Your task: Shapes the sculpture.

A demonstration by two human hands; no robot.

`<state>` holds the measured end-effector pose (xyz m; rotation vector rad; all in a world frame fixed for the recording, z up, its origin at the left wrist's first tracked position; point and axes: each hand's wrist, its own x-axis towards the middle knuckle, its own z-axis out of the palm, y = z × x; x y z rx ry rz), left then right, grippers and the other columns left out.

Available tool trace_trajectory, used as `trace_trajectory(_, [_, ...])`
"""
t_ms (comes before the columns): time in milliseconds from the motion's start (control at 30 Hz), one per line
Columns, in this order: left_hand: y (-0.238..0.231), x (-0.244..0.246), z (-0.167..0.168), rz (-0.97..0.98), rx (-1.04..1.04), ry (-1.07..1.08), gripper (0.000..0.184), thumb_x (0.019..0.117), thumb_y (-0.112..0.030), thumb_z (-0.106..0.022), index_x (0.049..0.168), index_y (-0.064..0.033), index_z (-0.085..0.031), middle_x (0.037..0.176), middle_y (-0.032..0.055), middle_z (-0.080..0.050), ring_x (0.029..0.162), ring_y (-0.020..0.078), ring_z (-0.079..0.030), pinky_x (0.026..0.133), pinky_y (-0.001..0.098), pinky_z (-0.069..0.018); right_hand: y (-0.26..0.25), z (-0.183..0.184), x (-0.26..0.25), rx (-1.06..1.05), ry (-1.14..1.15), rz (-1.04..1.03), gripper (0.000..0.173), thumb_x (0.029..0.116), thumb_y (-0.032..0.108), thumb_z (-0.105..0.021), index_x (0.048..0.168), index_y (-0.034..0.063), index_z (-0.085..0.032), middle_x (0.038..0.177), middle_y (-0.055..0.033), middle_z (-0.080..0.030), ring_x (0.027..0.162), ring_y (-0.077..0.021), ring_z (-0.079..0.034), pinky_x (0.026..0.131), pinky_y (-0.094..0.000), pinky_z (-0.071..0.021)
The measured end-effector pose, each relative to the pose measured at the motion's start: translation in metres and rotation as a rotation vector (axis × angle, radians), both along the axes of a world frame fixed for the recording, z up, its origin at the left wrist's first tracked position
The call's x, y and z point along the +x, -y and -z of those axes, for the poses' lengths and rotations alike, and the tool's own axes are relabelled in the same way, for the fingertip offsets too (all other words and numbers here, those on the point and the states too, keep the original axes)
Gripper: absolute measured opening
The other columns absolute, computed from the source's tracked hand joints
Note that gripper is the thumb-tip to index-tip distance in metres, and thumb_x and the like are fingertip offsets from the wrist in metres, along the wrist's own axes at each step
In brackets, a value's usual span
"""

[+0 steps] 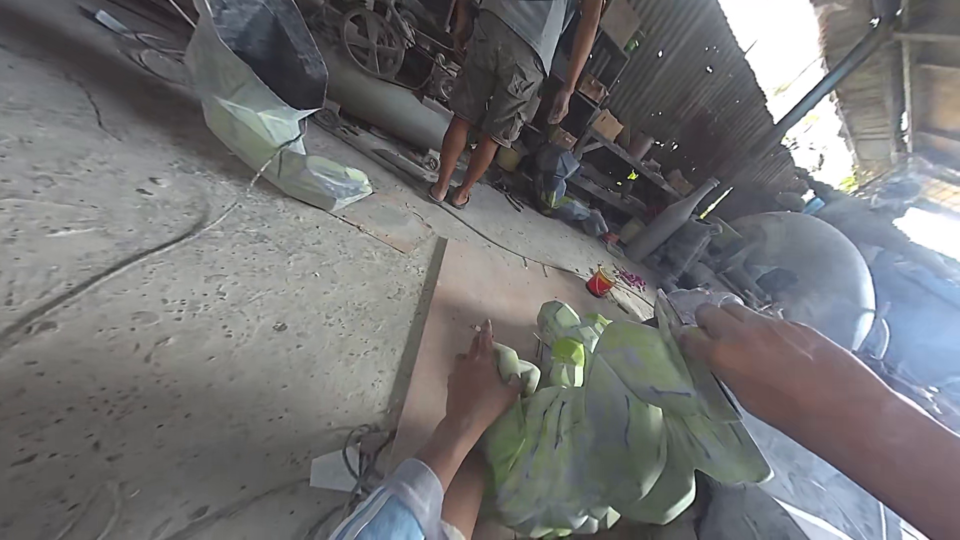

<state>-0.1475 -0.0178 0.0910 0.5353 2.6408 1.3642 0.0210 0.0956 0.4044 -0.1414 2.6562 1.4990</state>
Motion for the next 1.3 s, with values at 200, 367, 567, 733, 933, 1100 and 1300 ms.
trace_trajectory(200, [-0.001,0.0,0.001,0.01,0.03,-0.012,0.106,0.0777,-0.044,-0.077,0.164,-0.0155,-0.022,0.153,0.0084,-0.05,0.118,0.0344,-0.062,0.093,0.0527,-0.054,0.003,0.011,0.036,-0.048,-0.029,0.002,0.029,0.086,0.008,-0.075,0.114,0.0175,-0.073,0.104,-0.0091,-0.064,0.091,-0.0261,-0.068,0.062,-0.0371,-0.0587])
trace_trajectory(367, [0.0,0.002,-0.002,0.012,0.029,-0.007,0.107,0.0778,-0.042,-0.078,0.165,-0.0162,-0.021,0.153,0.009,-0.05,0.117,0.0352,-0.063,0.091,0.0543,-0.0545,0.0,0.021,0.061,-0.08,-0.097,-0.054,0.034,0.0839,0.006,-0.074,0.115,0.0182,-0.072,0.103,-0.0098,-0.065,0.088,-0.0288,-0.068,0.058,-0.039,-0.0582])
trace_trajectory(567, [-0.001,-0.001,0.001,0.04,0.04,-0.044,0.11,0.076,-0.042,-0.08,0.164,-0.0136,-0.021,0.153,0.01,-0.05,0.114,0.0351,-0.063,0.09,0.0537,-0.0541,-0.016,0.011,0.08,-0.238,-0.148,-0.218,0.029,0.0949,0.02,-0.055,0.116,0.0257,-0.074,0.106,-0.0031,-0.07,0.097,-0.0252,-0.069,0.076,-0.0424,-0.058])
trace_trajectory(733, [0.0,-0.001,0.0,0.055,0.061,-0.036,0.111,0.0761,-0.04,-0.082,0.164,-0.0138,-0.021,0.152,0.0118,-0.05,0.115,0.0383,-0.063,0.091,0.0568,-0.0541,-0.034,0.006,0.072,-0.606,-0.334,-0.251,0.038,0.0994,0.028,-0.045,0.124,0.0328,-0.073,0.115,0.0112,-0.07,0.104,-0.0087,-0.066,0.084,-0.0401,-0.0573])
trace_trajectory(933, [-0.003,-0.001,0.002,0.053,0.081,-0.048,0.11,0.0756,-0.038,-0.082,0.164,-0.0128,-0.021,0.153,0.012,-0.049,0.116,0.0381,-0.063,0.092,0.0563,-0.0536,-0.031,0.022,0.066,-0.38,-0.332,-0.282,0.033,0.0979,0.024,-0.051,0.121,0.0195,-0.075,0.115,0.0002,-0.073,0.102,-0.0198,-0.071,0.085,-0.0419,-0.0594])
trace_trajectory(1100, [-0.003,-0.004,0.004,0.051,0.072,-0.044,0.113,0.0756,-0.04,-0.082,0.165,-0.0133,-0.019,0.155,0.0117,-0.047,0.114,0.0373,-0.064,0.092,0.0559,-0.054,-0.04,0.029,0.089,-0.281,-0.304,-0.3,0.034,0.0975,0.016,-0.053,0.126,0.0168,-0.072,0.116,-0.0025,-0.073,0.1,-0.0222,-0.072,0.083,-0.0394,-0.0601])
trace_trajectory(1300, [-0.001,-0.005,0.002,0.051,0.045,-0.031,0.114,0.075,-0.043,-0.082,0.165,-0.0143,-0.019,0.155,0.0099,-0.047,0.115,0.0365,-0.063,0.092,0.0549,-0.0537,-0.052,0.008,0.086,-0.31,-0.289,-0.392,0.037,0.0993,0.024,-0.047,0.124,0.0171,-0.073,0.114,-0.004,-0.075,0.1,-0.0227,-0.073,0.082,-0.0426,-0.0602])
